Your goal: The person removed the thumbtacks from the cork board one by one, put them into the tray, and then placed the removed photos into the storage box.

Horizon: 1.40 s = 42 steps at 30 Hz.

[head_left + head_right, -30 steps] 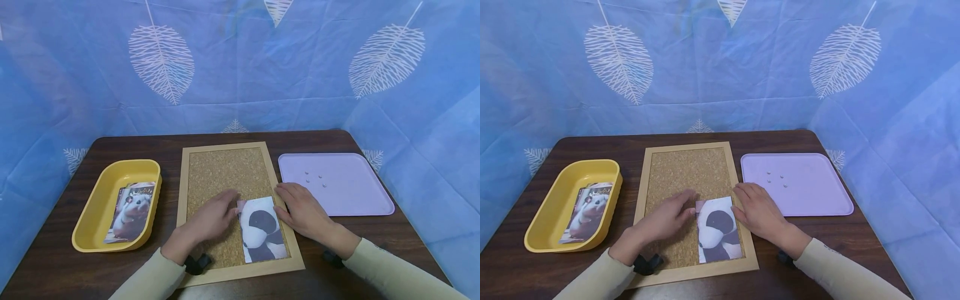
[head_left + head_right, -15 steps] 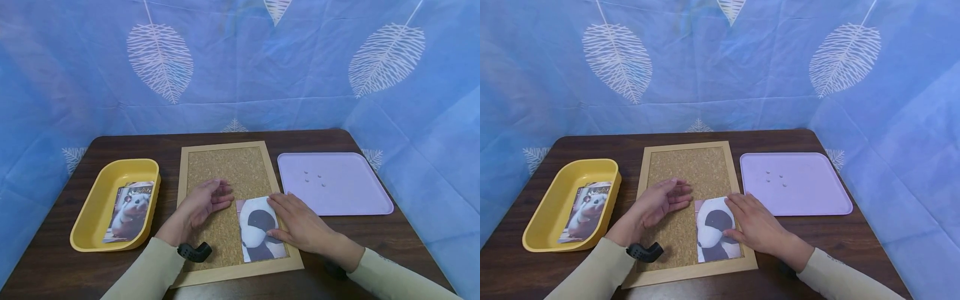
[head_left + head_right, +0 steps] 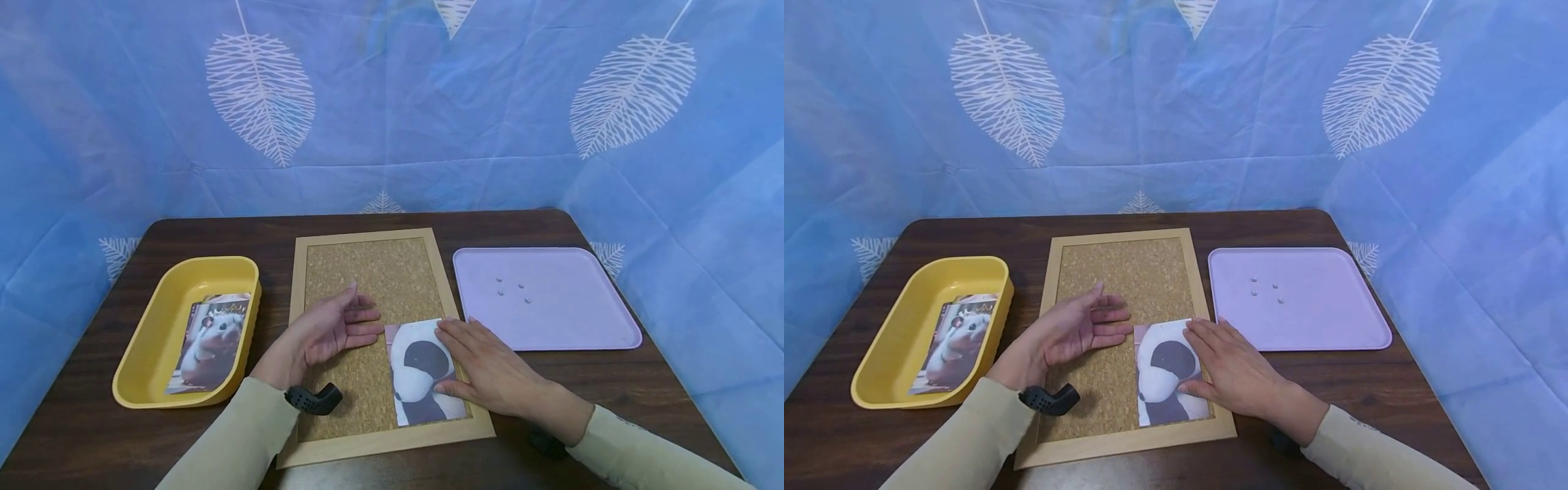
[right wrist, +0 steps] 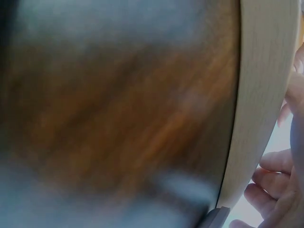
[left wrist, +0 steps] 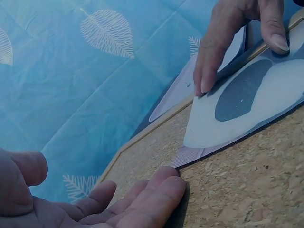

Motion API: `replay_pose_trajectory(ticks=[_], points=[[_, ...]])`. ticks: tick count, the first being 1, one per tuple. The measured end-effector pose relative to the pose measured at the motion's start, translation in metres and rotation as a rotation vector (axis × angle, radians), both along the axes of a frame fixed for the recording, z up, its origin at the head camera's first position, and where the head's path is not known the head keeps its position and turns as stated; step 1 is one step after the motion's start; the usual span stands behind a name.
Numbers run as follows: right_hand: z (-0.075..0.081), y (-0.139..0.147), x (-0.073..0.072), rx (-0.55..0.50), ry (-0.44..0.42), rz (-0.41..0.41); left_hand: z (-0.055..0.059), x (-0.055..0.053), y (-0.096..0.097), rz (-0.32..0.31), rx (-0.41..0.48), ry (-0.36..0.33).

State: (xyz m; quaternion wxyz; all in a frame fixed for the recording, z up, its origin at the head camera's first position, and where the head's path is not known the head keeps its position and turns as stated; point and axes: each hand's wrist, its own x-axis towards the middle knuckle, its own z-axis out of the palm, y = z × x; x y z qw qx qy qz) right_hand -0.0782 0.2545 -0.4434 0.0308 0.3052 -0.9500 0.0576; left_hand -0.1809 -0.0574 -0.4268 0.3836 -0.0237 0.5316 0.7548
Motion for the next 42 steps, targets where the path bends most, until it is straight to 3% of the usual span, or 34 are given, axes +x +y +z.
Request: replay_pose_trajectory(ticks=[17, 24, 31, 42], points=[[-0.002, 0.000, 0.001, 0.000, -0.055, -0.025, -0.002, 0.001, 0.010, -0.077, 0.062, 0.036], [-0.003, 0.000, 0.002, -0.004, -0.033, -0.023, -0.006, 0.003, 0.013, -0.152, 0.053, 0.096], [-0.003, -0.001, 0.003, -0.003, -0.049, -0.031, -0.012, 0.008, 0.012, -0.218, 0.108, 0.095], [-0.001, -0.002, 0.003, 0.015, -0.059, -0.045, -0.016, 0.022, 0.019, -0.243, 0.021, 0.090]])
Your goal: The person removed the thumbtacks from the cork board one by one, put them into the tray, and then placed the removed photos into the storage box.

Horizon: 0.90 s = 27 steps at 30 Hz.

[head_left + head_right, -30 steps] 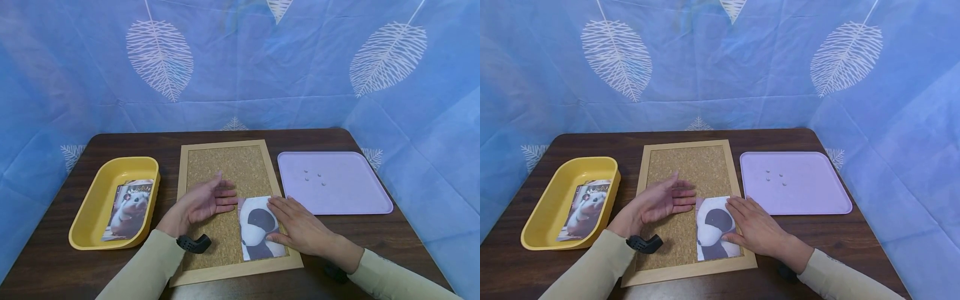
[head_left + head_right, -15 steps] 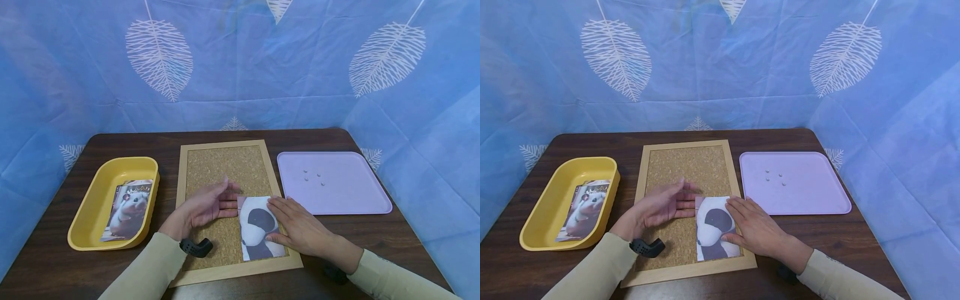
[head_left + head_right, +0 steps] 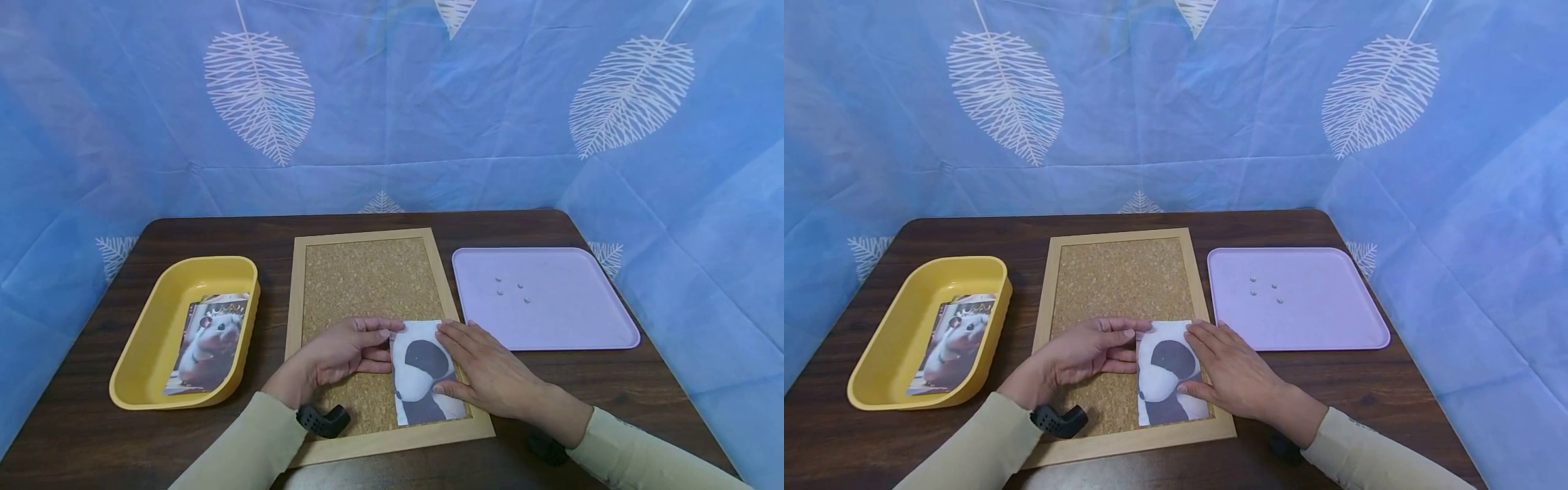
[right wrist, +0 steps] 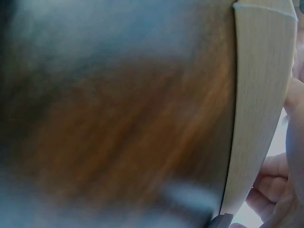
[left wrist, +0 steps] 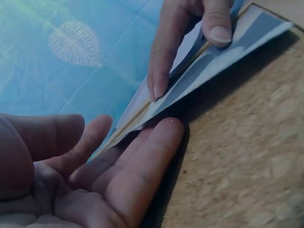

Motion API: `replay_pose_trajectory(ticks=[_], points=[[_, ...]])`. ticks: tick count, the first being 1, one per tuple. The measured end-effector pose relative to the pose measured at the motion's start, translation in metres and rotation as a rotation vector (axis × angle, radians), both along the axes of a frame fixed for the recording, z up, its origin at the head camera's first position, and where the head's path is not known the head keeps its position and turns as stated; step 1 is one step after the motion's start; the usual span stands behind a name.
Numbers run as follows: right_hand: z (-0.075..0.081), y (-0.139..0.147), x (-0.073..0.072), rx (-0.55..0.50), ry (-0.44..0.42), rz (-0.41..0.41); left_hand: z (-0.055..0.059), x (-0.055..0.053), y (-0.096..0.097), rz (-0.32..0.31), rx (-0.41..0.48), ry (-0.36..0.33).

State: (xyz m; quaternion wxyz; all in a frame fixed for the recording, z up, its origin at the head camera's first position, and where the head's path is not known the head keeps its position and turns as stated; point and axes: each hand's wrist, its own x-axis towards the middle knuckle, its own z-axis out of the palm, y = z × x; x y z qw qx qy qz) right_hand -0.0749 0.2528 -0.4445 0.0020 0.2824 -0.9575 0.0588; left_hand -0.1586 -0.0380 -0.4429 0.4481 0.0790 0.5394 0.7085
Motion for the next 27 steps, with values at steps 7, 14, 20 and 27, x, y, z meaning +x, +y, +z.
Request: replay_pose_trajectory(ticks=[7, 14, 20, 27], points=[[0.001, 0.000, 0.001, 0.006, 0.006, 0.000, -0.001, 0.003, 0.003, 0.025, -0.038, 0.050], [0.001, -0.004, -0.001, -0.015, 0.011, 0.033, -0.002, -0.008, -0.002, 0.066, -0.028, 0.100], [0.000, -0.008, -0.002, -0.009, 0.017, 0.031, -0.004, -0.010, -0.002, 0.054, -0.075, 0.163], [0.001, -0.008, -0.003, -0.012, 0.007, 0.028, -0.007, -0.007, 0.005, 0.146, -0.231, 0.310]])
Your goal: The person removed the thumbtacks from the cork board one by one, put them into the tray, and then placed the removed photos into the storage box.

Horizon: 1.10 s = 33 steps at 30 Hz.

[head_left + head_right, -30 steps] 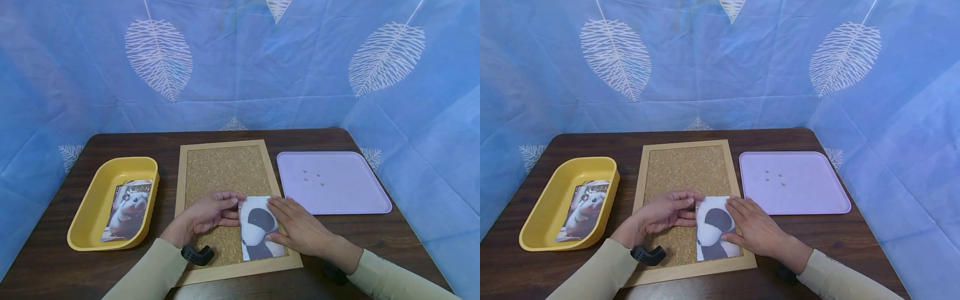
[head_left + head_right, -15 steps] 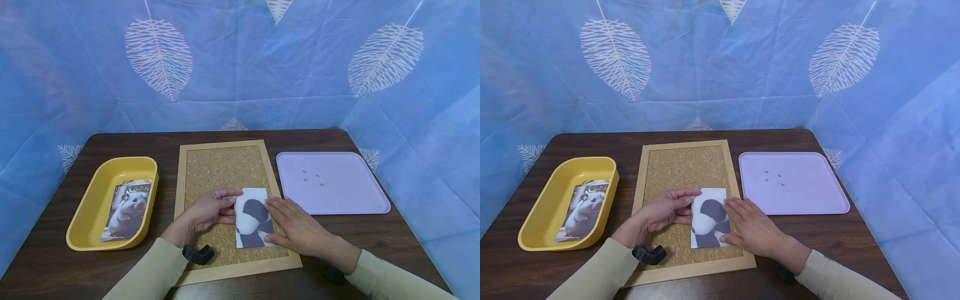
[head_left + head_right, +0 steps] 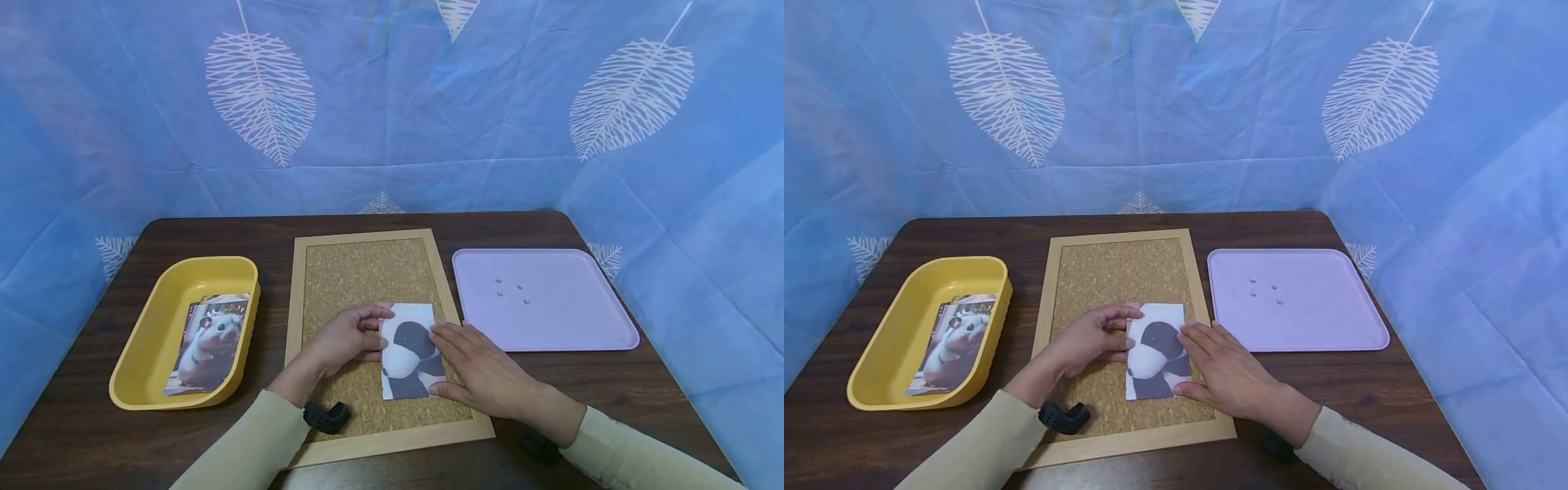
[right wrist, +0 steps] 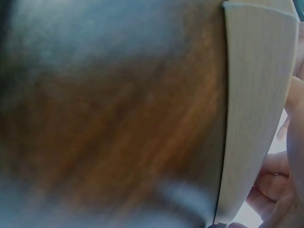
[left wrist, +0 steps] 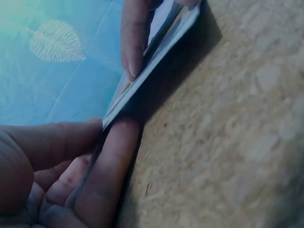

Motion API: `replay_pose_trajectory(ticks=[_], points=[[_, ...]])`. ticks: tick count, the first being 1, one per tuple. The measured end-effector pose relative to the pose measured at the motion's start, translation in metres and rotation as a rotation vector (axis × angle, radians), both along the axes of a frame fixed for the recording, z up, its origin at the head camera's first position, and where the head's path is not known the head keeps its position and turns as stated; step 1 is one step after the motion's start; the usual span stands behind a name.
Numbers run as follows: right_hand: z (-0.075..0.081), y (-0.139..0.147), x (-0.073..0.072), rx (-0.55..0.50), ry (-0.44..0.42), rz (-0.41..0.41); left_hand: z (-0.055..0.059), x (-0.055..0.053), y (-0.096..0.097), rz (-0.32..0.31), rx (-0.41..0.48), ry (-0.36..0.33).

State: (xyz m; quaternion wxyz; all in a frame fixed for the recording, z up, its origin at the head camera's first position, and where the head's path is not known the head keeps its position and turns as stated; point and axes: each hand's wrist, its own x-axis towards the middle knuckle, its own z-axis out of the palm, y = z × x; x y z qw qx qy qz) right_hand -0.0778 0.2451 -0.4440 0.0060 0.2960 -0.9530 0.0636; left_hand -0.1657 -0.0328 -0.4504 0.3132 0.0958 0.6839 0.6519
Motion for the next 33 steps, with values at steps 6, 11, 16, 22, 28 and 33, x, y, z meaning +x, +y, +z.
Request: replay_pose_trajectory(ticks=[6, 11, 16, 22, 28, 33], points=[[0.000, 0.000, 0.000, -0.005, -0.007, -0.005, 0.000, 0.001, 0.007, 0.077, -0.066, 0.065], [-0.001, 0.001, 0.001, -0.009, 0.025, 0.012, 0.000, 0.000, 0.008, 0.120, -0.079, 0.067], [-0.002, 0.001, 0.002, -0.006, 0.043, 0.020, 0.000, -0.002, 0.007, 0.151, -0.079, 0.058], [-0.002, 0.001, 0.002, -0.015, 0.025, 0.015, 0.000, -0.005, 0.002, 0.180, -0.047, 0.050], [-0.001, 0.001, 0.002, -0.023, 0.004, 0.003, 0.001, -0.008, -0.007, 0.185, -0.020, 0.042], [-0.001, 0.001, 0.001, -0.022, 0.015, 0.008, 0.002, -0.011, -0.015, 0.159, 0.021, 0.038]])
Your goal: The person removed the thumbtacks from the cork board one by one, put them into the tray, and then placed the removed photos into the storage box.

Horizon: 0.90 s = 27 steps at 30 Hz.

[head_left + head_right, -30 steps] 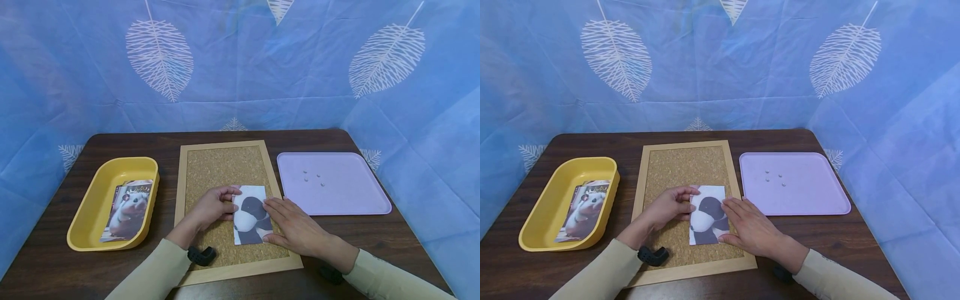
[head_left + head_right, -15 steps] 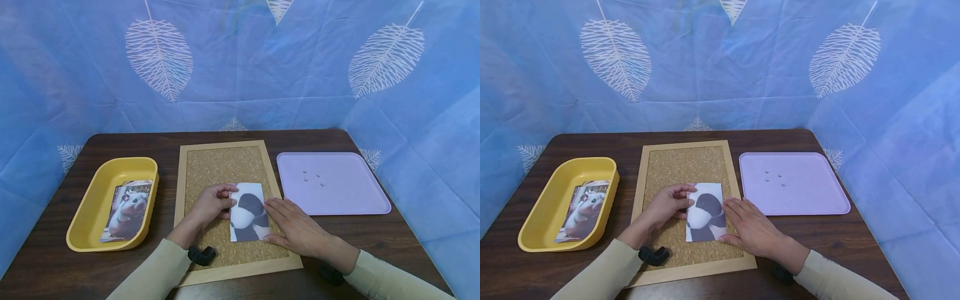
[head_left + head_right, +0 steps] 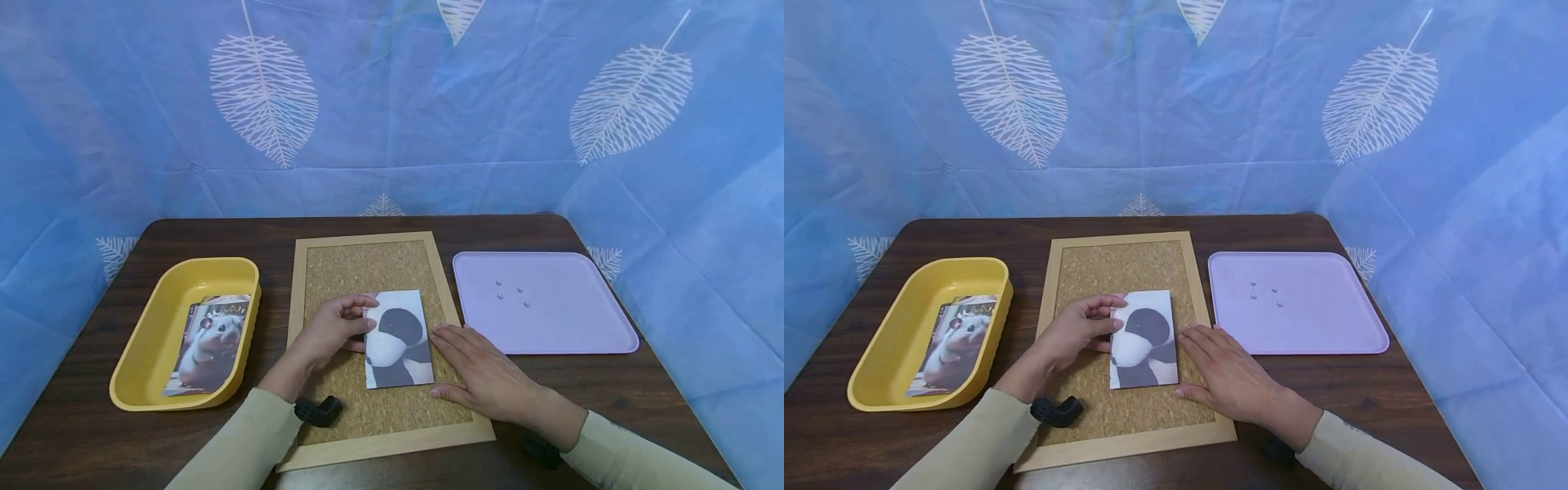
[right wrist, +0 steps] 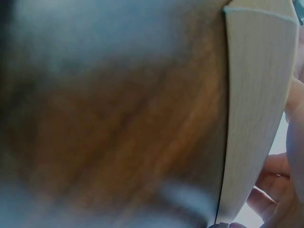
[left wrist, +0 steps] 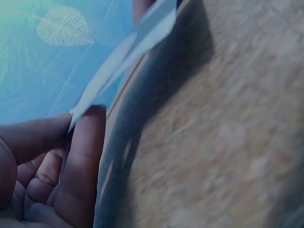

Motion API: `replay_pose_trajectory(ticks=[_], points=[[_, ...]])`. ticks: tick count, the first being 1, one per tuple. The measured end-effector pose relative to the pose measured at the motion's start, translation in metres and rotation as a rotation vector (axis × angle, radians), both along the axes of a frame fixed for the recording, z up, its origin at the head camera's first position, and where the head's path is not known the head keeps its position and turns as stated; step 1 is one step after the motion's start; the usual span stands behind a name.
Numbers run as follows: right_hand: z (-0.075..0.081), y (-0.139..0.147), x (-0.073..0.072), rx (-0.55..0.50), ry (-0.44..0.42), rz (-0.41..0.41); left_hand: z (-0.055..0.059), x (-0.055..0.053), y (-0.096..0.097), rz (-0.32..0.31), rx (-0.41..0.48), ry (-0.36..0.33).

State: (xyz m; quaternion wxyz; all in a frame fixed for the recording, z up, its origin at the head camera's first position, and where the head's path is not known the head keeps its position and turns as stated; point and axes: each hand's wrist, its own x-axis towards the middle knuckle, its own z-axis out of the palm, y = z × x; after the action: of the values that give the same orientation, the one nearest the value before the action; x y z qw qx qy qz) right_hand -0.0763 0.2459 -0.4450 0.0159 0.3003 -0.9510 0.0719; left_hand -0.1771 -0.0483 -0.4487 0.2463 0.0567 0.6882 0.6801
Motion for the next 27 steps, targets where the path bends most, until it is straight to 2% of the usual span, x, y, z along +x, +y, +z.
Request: replay_pose_trajectory(ticks=[9, 19, 27], points=[[0.000, -0.001, -0.009, 0.055, 0.058, 0.039, 0.010, -0.001, -0.013, -0.078, 0.053, 0.018], [-0.001, 0.000, -0.008, 0.089, -0.002, 0.023, 0.024, -0.001, -0.033, -0.110, 0.012, 0.064], [-0.001, -0.003, -0.009, 0.113, 0.000, 0.033, 0.036, -0.001, -0.057, -0.121, -0.044, 0.131]])
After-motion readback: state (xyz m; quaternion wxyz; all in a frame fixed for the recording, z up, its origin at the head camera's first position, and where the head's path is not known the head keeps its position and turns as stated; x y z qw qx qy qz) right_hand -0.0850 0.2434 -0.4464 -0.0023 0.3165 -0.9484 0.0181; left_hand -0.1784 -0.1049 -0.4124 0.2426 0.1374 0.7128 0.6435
